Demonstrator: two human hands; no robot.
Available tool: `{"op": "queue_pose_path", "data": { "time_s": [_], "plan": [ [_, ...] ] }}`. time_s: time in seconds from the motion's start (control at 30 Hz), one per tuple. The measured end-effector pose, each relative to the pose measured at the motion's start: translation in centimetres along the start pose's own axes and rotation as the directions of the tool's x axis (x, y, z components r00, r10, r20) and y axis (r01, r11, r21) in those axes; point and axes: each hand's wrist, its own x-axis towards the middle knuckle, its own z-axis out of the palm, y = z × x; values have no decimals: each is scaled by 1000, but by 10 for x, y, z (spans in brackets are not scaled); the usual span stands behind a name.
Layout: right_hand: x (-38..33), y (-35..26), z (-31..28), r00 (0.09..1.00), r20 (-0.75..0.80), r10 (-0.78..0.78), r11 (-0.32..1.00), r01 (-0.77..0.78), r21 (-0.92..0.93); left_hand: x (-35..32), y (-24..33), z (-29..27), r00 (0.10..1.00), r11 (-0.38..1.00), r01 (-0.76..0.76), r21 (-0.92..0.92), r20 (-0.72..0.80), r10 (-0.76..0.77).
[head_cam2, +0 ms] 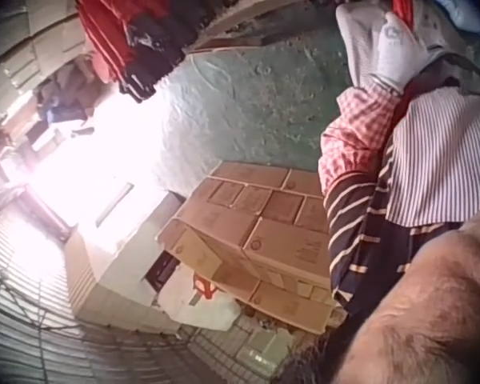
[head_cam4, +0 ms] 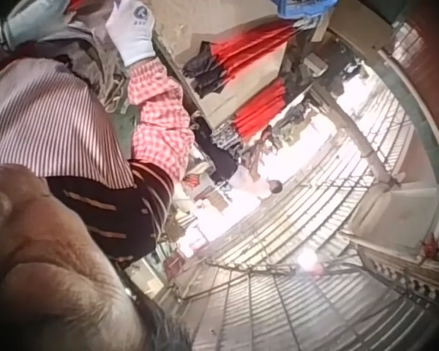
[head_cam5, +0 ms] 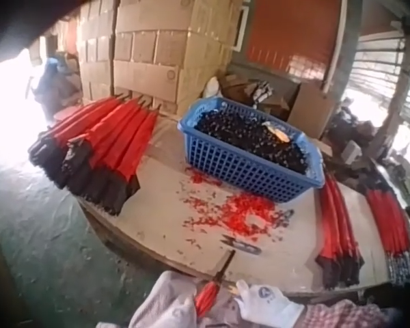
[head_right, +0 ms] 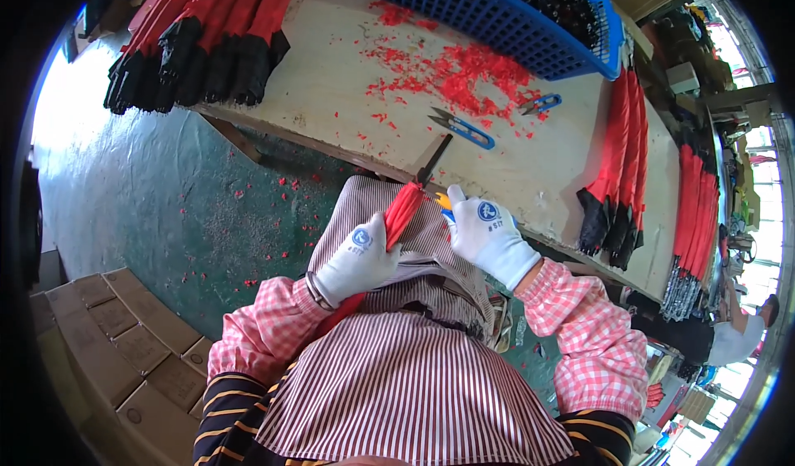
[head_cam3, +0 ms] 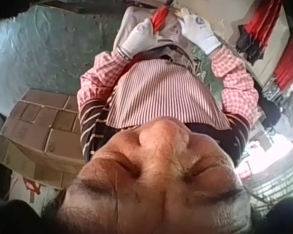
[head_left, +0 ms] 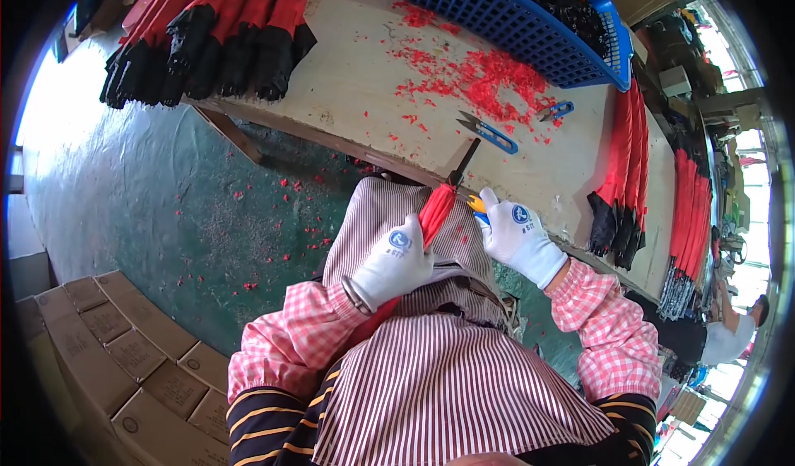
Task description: Assembling components and trimming excess material from red umbrellas on a factory assembly line.
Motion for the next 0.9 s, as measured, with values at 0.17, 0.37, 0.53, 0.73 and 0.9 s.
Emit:
{"op": "queue_pose_path", "data": {
  "time_s": [0.17,0.37,0.53,0.73,0.9],
  "plan": [
    [-5,7,-2,999,29,22,1000,-22,12,14,-20,-15,915,628,343,-699,399,-56],
    [3,7,-4,999,34,20,1000,-21,21,9,-18,0,722,-337,692,-639,602,340],
    [0,6,2,998,61,25,999,-27,24,15,-36,9,905,779,294,-554,424,-40],
    [0,11,1,999,41,21,1000,-22,14,12,8,-12,972,972,-231,-52,-60,228],
    [-4,12,0,999,33,0,999,-1,35,27,-13,-10,780,-398,522,-754,611,-134]
  ]
}}
